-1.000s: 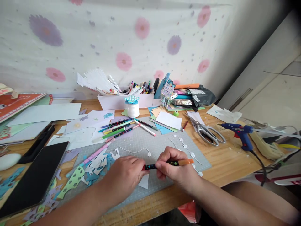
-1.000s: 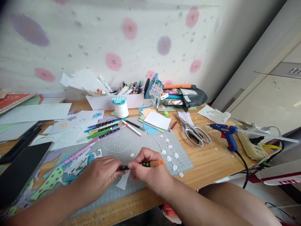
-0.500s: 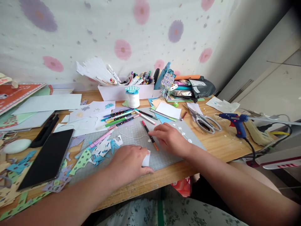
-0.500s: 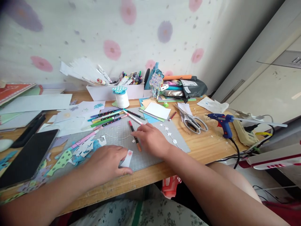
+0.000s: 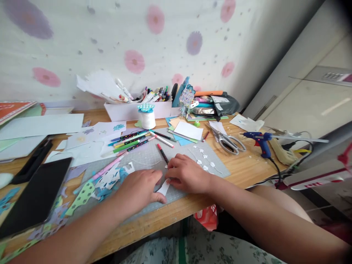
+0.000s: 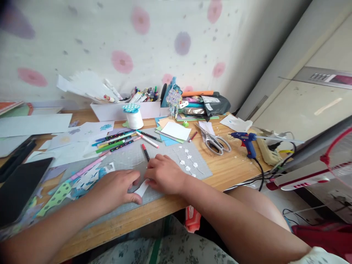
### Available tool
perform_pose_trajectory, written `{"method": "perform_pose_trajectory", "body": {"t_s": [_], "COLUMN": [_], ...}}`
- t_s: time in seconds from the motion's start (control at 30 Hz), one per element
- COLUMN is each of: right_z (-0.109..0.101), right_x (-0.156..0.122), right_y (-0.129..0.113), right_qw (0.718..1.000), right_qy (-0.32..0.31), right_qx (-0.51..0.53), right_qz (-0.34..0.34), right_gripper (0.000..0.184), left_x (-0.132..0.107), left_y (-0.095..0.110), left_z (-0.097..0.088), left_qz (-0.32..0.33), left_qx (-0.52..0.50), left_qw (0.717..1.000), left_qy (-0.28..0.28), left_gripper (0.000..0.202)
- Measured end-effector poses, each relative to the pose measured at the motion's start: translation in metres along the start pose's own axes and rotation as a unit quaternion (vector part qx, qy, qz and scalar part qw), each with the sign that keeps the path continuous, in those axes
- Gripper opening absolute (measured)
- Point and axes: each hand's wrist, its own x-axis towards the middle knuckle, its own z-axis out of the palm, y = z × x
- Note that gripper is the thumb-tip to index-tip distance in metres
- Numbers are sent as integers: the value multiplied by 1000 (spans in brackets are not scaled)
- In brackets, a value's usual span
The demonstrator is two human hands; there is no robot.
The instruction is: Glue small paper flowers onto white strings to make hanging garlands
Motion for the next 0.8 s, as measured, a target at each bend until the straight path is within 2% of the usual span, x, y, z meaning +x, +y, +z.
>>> {"method": "perform_pose_trajectory", "body": {"t_s": [0.1,0.2,0.23,0.3,0.37,0.43,0.5,0.63,0.7,0.8], "right_z": [-3,-21,-31,-55,-78,-92,-96,-85,-83,-87], "right_x": [-1,-8,-14,-31,-55,-80,-99,-111,-111,-116], "right_y": [0,10,17,39,70,103,130,156,160,164], "right_qw": [1000,1000,999,991,966,926,892,873,870,864], "right_qy": [1,-18,-21,-5,26,37,22,-10,-8,17], "right_qx": [4,17,15,-12,-60,-107,-127,-115,-105,-86], "right_qz": [-11,3,31,135,249,360,433,473,481,496], "right_gripper": [17,25,27,27,27,26,26,36,38,40], "left_x": [2,6,8,9,11,13,16,22,25,30], "left_y": [-2,-8,-11,-15,-19,-21,-19,-3,9,23], "left_z": [1,5,6,8,9,8,6,-9,-19,-31], "left_qz": [1,0,-1,-10,-28,-47,-65,-107,-108,-101], "left_qx": [-56,-100,-118,-161,-219,-296,-389,-527,-555,-590], "left_qw": [998,995,993,987,975,953,917,841,823,796], "left_qy": [-15,-10,-5,10,31,43,49,57,52,92], "left_gripper": [16,15,15,18,25,29,28,23,21,19]}}
